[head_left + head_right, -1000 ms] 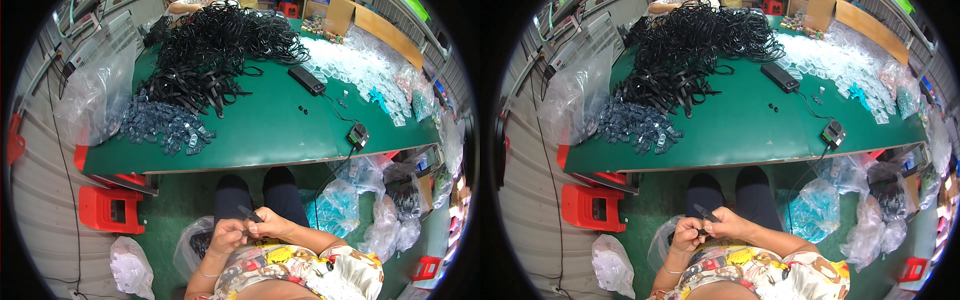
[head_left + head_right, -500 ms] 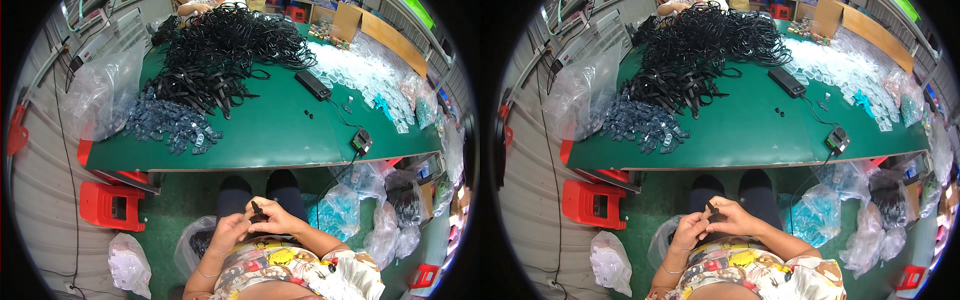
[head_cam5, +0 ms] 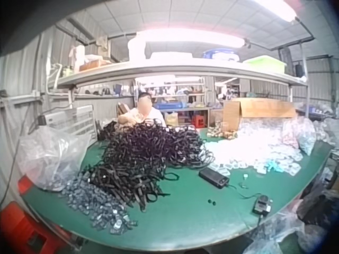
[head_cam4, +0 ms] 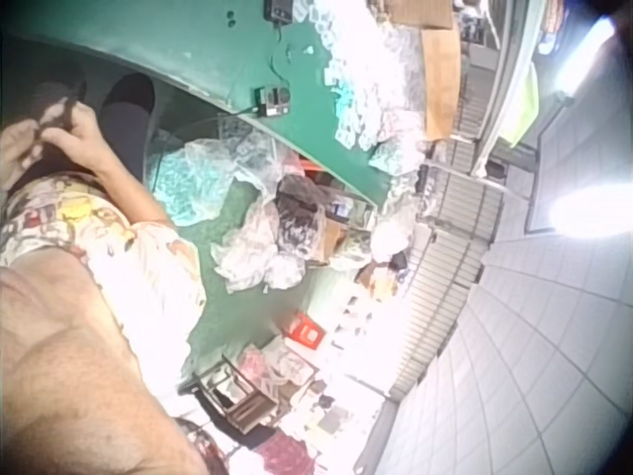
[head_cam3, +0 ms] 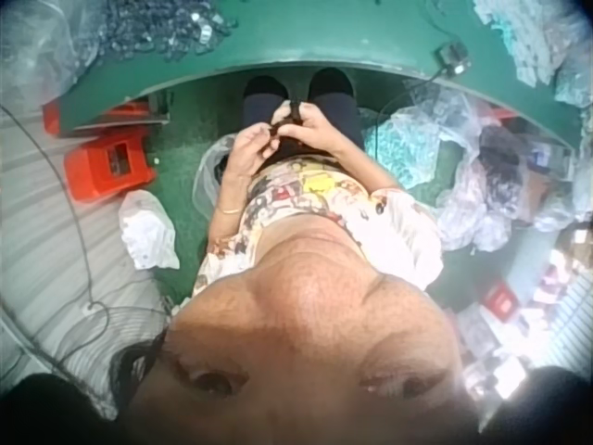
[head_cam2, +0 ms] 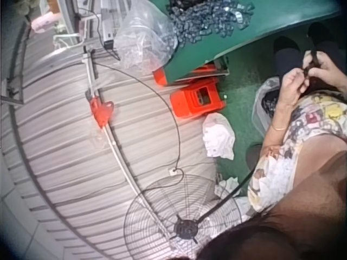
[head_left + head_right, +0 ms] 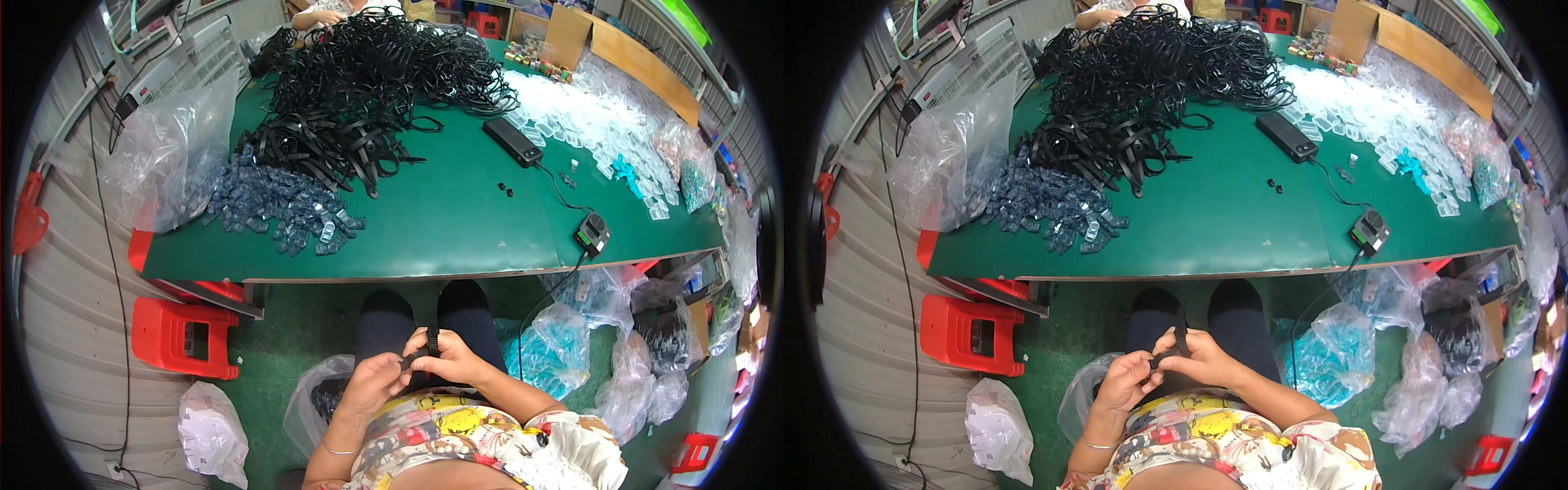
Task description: The person assembles small black plastic components onto straps by hand at a workstation.
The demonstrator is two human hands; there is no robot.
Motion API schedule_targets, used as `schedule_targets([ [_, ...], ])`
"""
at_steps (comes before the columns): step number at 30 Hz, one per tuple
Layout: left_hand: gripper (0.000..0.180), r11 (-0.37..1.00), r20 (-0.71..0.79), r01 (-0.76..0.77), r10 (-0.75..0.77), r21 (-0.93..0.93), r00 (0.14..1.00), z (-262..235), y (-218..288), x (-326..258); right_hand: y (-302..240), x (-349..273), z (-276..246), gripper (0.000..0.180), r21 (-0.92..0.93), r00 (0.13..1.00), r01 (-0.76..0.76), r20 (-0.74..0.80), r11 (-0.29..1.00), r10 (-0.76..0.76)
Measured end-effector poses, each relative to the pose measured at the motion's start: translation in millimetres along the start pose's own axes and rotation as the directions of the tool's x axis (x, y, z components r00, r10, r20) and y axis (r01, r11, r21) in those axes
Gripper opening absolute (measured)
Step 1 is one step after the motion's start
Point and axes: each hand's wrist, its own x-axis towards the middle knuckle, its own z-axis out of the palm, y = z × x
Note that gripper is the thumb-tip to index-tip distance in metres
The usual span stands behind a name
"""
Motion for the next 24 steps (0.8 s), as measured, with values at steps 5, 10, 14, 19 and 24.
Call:
schedule_targets([
  [5, 0.02, 0.983, -0.052, -0.069, 0.061, -0.169, 0.997, -1.6, -6.1, -0.7, -2.1, 1.2, 7.4, 0.014, 0.021, 0.998, 0.017, -0.066, 1.0, -0.015],
  [10, 0.014, 0.78, -0.184, -0.242, 0.164, -0.577, 0.969, -3.9, -28.6, 3.7, -0.5, 0.5, 16.6, 0.015, -0.148, 0.993, 0.025, -0.114, 0.989, -0.042],
  [14, 0.02, 0.852, -0.378, -0.342, 0.188, -0.397, 0.907, 9.2, -12.0, 10.6, 0.0, 3.5, 8.7, 0.02, 0.003, 0.989, -0.142, -0.037, 0.99, 0.142],
  [19, 0.024, 0.895, -0.107, -0.44, 0.445, 0.073, 0.889, 15.7, 17.0, 10.7, -17.1, 15.0, -3.3, 0.024, 0.092, 0.966, -0.25, -0.038, 0.964, 0.254],
  [24, 0.031, 0.892, -0.252, -0.344, 0.419, 0.294, 0.872, 40.8, 26.2, 7.4, -15.2, 20.1, 0.2, 0.025, -0.147, 0.995, -0.098, -0.027, 0.984, 0.095],
])
